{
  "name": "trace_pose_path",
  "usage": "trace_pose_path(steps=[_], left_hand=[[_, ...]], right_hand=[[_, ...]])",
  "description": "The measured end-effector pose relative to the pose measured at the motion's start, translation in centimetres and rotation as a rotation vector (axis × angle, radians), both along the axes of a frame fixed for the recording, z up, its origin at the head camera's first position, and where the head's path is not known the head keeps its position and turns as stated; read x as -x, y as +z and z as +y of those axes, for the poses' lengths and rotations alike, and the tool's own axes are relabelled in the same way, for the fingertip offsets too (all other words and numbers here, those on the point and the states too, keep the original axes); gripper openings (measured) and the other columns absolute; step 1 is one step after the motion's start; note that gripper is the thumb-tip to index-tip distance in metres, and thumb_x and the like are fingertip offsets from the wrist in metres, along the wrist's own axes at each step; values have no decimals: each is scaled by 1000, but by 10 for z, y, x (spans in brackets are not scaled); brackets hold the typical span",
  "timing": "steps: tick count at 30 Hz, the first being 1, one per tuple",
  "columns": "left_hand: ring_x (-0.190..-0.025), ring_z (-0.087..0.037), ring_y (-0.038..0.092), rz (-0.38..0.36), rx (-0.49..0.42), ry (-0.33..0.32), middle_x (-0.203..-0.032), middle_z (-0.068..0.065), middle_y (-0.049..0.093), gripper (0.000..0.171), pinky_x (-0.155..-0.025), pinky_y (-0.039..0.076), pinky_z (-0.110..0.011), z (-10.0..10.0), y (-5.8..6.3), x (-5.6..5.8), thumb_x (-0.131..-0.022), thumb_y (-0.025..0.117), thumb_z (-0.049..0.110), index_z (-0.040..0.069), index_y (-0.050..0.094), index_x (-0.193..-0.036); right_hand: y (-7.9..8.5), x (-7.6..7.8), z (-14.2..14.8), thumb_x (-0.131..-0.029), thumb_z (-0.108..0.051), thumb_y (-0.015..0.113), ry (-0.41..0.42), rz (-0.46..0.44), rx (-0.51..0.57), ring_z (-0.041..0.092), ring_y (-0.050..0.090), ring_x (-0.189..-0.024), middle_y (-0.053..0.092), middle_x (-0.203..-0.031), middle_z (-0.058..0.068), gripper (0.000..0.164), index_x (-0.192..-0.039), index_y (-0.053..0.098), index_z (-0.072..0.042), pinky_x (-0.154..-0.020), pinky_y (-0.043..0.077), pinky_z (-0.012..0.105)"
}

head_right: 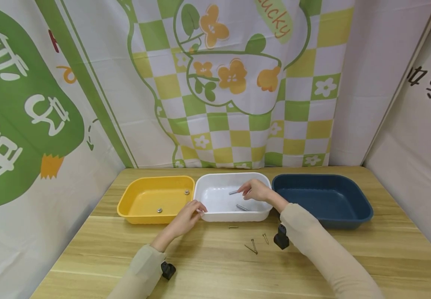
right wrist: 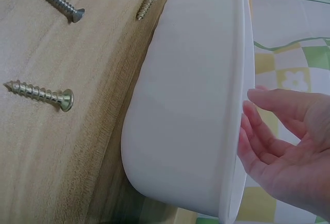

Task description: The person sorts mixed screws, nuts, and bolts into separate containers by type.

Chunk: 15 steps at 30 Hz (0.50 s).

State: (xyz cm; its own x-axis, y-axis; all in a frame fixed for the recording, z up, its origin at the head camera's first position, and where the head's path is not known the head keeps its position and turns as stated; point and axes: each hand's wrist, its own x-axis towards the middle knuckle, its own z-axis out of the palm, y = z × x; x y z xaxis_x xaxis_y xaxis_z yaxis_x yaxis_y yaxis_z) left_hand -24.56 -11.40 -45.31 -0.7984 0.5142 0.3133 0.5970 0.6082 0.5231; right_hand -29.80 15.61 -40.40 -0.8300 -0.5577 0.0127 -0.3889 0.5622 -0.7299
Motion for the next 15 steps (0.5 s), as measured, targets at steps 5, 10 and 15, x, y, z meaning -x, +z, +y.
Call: trace_pose_path(steps=[5,10,15], left_hand=[[-85,-18,49,-20,5,5,-87,-5,53,7,-73,43,-27,0,0,0,-87,53,3,5,57,-91],[-86,-19,49,-37,6,4,-88,-5,52,7,-74,43,-29,0,2,-1,-87,52,4,4,57,-92],[-87,-20,49,-47,11,9,-88,-5,52,7,-75,43,-30,1,4,-2,-87,52,5,3,57,-92]], right_hand=[[2,-6,3,-78,7,58,-4,22,10,30,57,-82,61,-88,25,24,-101,59,13,-71,49,34],[3,-17,8,-80,7,56,17,82,6,31,57,-82,60,-92,25,22,-101,59,12,-70,49,35],[3,-25,14,-81,3,56,-26,99,-22,26,56,-79,61,-92,21,22,-102,60,8,-64,46,30]])
